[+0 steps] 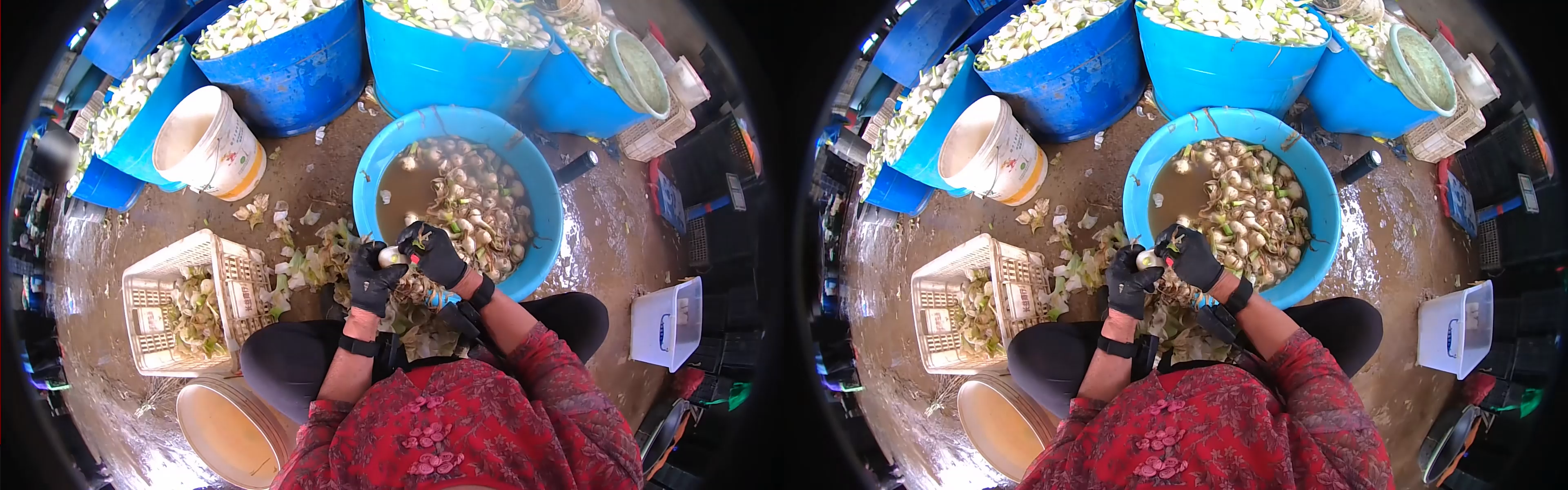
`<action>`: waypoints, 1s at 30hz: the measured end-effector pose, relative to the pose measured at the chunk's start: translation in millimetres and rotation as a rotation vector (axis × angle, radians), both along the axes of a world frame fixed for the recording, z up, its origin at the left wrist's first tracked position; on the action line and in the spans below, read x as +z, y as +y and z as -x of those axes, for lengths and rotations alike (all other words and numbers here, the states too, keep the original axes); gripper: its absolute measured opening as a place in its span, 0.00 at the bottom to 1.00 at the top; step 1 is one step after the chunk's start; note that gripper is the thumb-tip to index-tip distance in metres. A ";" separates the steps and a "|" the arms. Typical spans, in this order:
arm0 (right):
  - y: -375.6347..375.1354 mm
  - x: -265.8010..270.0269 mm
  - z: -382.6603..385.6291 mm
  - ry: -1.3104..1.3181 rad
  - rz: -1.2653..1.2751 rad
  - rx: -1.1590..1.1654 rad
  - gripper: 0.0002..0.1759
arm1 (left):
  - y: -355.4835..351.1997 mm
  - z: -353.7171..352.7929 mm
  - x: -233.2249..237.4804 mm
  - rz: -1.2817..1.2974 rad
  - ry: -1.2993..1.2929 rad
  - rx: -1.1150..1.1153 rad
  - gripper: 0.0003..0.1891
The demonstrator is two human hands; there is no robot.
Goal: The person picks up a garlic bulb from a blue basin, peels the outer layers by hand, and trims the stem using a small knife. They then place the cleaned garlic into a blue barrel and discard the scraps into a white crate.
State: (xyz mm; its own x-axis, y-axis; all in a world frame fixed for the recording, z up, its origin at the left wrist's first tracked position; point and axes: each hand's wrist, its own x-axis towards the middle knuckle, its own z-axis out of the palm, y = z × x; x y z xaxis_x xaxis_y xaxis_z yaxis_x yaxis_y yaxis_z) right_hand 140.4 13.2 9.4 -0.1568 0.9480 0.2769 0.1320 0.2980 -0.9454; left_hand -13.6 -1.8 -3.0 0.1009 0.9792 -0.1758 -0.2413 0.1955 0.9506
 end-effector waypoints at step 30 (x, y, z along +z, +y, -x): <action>-19.1 -1.4 43.7 0.295 0.411 0.202 0.38 | 10.2 4.5 -29.2 0.089 -0.344 0.241 0.13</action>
State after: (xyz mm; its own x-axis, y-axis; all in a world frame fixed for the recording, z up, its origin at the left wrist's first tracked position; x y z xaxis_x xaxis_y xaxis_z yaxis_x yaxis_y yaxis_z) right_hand 96.7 -5.9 8.0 -0.3186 0.9466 -0.0502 -0.1785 -0.1119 -0.9776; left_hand -18.1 8.4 -32.2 -0.0616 0.9646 -0.2566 -0.5901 0.1722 0.7888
